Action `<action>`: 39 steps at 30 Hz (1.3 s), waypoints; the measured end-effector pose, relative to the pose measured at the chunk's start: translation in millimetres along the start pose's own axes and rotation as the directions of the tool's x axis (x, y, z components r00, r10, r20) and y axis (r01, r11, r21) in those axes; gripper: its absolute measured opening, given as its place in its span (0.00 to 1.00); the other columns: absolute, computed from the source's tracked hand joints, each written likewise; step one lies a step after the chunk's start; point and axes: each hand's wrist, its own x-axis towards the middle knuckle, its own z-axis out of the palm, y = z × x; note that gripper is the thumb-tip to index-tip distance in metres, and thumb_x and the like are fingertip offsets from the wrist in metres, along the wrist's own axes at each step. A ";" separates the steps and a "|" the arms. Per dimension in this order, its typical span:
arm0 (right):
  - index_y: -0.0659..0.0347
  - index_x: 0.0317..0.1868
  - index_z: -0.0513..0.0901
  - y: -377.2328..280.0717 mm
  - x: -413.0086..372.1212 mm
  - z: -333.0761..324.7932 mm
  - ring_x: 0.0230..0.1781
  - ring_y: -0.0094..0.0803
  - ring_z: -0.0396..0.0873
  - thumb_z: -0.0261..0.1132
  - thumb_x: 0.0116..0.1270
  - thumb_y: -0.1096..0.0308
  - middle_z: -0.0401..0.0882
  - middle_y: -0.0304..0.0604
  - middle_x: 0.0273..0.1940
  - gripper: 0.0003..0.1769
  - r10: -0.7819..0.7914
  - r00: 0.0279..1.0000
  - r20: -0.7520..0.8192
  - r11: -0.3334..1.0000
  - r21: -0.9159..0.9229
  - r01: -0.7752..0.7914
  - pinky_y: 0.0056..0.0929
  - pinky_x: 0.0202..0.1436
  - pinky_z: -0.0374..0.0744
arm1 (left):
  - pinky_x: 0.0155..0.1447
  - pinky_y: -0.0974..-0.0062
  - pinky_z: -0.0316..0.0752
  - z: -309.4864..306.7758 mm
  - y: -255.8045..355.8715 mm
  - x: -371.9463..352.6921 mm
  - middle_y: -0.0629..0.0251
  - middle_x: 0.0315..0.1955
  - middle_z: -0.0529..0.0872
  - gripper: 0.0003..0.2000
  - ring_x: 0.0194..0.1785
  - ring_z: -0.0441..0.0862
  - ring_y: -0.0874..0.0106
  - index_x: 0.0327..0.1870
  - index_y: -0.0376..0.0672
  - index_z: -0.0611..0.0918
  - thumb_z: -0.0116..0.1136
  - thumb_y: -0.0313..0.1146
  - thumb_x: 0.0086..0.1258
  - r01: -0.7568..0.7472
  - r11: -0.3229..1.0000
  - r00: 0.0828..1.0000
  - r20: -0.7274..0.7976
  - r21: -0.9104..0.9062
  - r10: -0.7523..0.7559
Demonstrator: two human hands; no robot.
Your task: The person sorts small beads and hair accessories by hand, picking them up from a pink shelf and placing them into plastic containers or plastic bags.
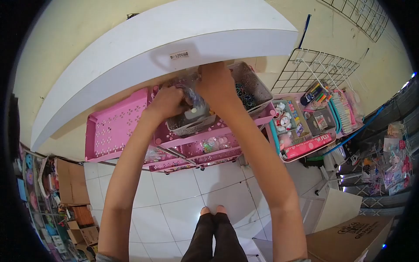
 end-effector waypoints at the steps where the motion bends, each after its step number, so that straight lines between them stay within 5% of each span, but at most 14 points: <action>1: 0.66 0.35 0.73 -0.7 -1.9 -8.3 0.32 0.51 0.73 0.57 0.44 0.75 0.73 0.54 0.32 0.14 0.030 1.000 0.002 0.995 0.094 -0.030 0.39 0.35 0.74 | 0.41 0.69 0.71 -1.9 0.1 0.3 0.55 0.26 0.80 0.07 0.34 0.78 0.63 0.24 0.40 0.80 0.58 0.30 0.42 -0.003 1.000 1.000 0.001 0.000 0.003; 5: 0.66 0.30 0.75 -22.0 -32.8 -53.4 0.26 0.51 0.72 0.54 0.46 0.78 0.75 0.52 0.26 0.09 0.119 0.988 0.096 0.949 0.281 -0.142 0.39 0.32 0.72 | 0.41 0.69 0.71 -14.9 -2.0 -1.3 0.55 0.28 0.79 0.08 0.35 0.77 0.62 0.26 0.43 0.80 0.55 0.27 0.41 0.028 0.996 0.998 0.055 -0.085 -0.024; 7: 0.66 0.27 0.76 -27.2 -48.9 -64.9 0.18 0.43 0.72 0.50 0.47 0.82 0.74 0.49 0.20 0.09 0.119 0.992 -0.032 0.948 0.301 -0.104 0.33 0.26 0.71 | 0.41 0.69 0.71 -26.6 0.2 -3.2 0.55 0.27 0.79 0.08 0.35 0.77 0.61 0.25 0.43 0.80 0.54 0.27 0.40 0.024 0.992 0.999 0.047 -0.126 -0.019; 8: 0.66 0.27 0.76 -28.8 -57.2 -69.4 0.18 0.43 0.72 0.50 0.47 0.82 0.74 0.49 0.20 0.09 0.125 0.992 -0.032 0.947 0.303 -0.110 0.33 0.26 0.71 | 0.41 0.70 0.70 -34.9 2.5 -3.9 0.56 0.26 0.80 0.09 0.35 0.77 0.62 0.27 0.43 0.80 0.54 0.28 0.42 0.141 0.975 0.986 0.113 -0.173 -0.122; 10: 0.65 0.28 0.77 -30.2 -72.5 -75.6 0.15 0.29 0.70 0.48 0.47 0.84 0.74 0.47 0.20 0.12 0.277 0.961 0.027 0.853 0.453 -0.258 0.23 0.21 0.67 | 0.42 0.72 0.69 -38.7 -0.6 -1.4 0.57 0.25 0.80 0.09 0.34 0.77 0.63 0.28 0.42 0.81 0.54 0.28 0.43 0.255 0.945 0.958 0.185 -0.206 -0.219; 15: 0.66 0.28 0.77 -23.2 -107.5 -73.7 0.16 0.18 0.66 0.47 0.47 0.85 0.74 0.42 0.20 0.13 0.344 0.938 -0.036 0.800 0.534 -0.273 0.16 0.19 0.63 | 0.43 0.75 0.70 -33.1 -8.8 3.1 0.58 0.30 0.80 0.09 0.37 0.76 0.66 0.29 0.40 0.80 0.50 0.25 0.45 -0.002 0.988 0.992 0.123 -0.156 0.021; 22: 0.67 0.29 0.77 -17.4 -144.1 -72.1 0.17 0.17 0.67 0.45 0.47 0.86 0.76 0.38 0.23 0.14 0.446 0.895 -0.022 0.706 0.622 -0.337 0.15 0.20 0.64 | 0.43 0.74 0.69 -27.4 -21.5 -1.3 0.59 0.27 0.80 0.09 0.35 0.77 0.66 0.23 0.39 0.80 0.45 0.20 0.44 -0.049 0.966 0.998 0.026 -0.253 0.057; 26: 0.68 0.30 0.77 -3.9 -164.2 -58.8 0.18 0.19 0.69 0.46 0.46 0.85 0.77 0.41 0.24 0.14 0.485 0.869 0.103 0.689 0.567 -0.452 0.17 0.21 0.66 | 0.34 0.76 0.68 -55.5 -1.7 -53.1 0.59 0.20 0.78 0.08 0.26 0.74 0.68 0.21 0.37 0.78 0.44 0.20 0.45 -0.017 0.867 0.941 -0.301 -0.497 -0.154; 28: 0.68 0.31 0.76 9.1 -176.6 -46.3 0.20 0.21 0.70 0.47 0.48 0.85 0.77 0.42 0.28 0.12 0.452 0.841 0.298 0.695 0.473 -0.542 0.18 0.26 0.70 | 0.29 0.77 0.67 -46.6 21.5 -95.5 0.59 0.18 0.78 0.06 0.22 0.73 0.71 0.18 0.35 0.76 0.44 0.18 0.46 -0.070 0.830 0.779 -0.549 -0.554 -0.301; 30: 0.68 0.32 0.76 21.6 -187.0 -25.4 0.20 0.23 0.70 0.48 0.47 0.85 0.77 0.42 0.28 0.13 0.375 0.851 0.368 0.741 0.432 -0.514 0.19 0.27 0.71 | 0.25 0.78 0.66 -23.7 49.6 -140.1 0.60 0.15 0.77 0.07 0.19 0.72 0.73 0.14 0.35 0.74 0.44 0.16 0.49 -0.241 0.662 0.673 -0.614 -0.709 -0.412; 33: 0.66 0.32 0.76 54.9 -204.7 39.7 0.22 0.33 0.74 0.51 0.44 0.83 0.76 0.45 0.25 0.13 0.258 0.886 0.386 0.831 0.378 -0.407 0.25 0.29 0.72 | 0.22 0.80 0.65 33.7 82.6 -174.5 0.59 0.12 0.76 0.08 0.16 0.72 0.73 0.13 0.34 0.73 0.44 0.14 0.49 -0.331 0.322 0.811 -0.442 -0.887 -0.384; 35: 0.64 0.31 0.76 69.4 -200.4 76.4 0.25 0.38 0.75 0.53 0.43 0.80 0.75 0.46 0.24 0.11 0.192 0.897 0.399 0.898 0.298 -0.324 0.29 0.31 0.73 | 0.25 0.82 0.66 64.1 101.7 -175.1 0.59 0.17 0.77 0.09 0.21 0.74 0.73 0.17 0.33 0.74 0.40 0.11 0.43 0.037 0.257 0.900 -0.080 -0.966 -0.429; 37: 0.62 0.29 0.77 77.5 -188.8 112.3 0.36 0.45 0.73 0.54 0.43 0.77 0.75 0.51 0.31 0.10 0.163 0.923 0.349 0.891 0.350 -0.289 0.37 0.41 0.71 | 0.29 0.80 0.68 93.8 105.8 -167.0 0.60 0.22 0.78 0.14 0.25 0.75 0.72 0.23 0.35 0.75 0.34 0.10 0.42 0.241 0.417 0.932 0.089 -0.876 -0.351; 39: 0.58 0.31 0.78 72.9 -173.7 133.8 0.42 0.42 0.71 0.56 0.43 0.75 0.74 0.48 0.38 0.12 0.222 0.939 0.262 0.958 0.121 -0.260 0.37 0.46 0.69 | 0.31 0.78 0.70 120.8 99.1 -161.3 0.58 0.24 0.78 0.15 0.27 0.76 0.71 0.25 0.35 0.75 0.33 0.10 0.41 0.176 0.552 0.958 0.014 -0.815 -0.285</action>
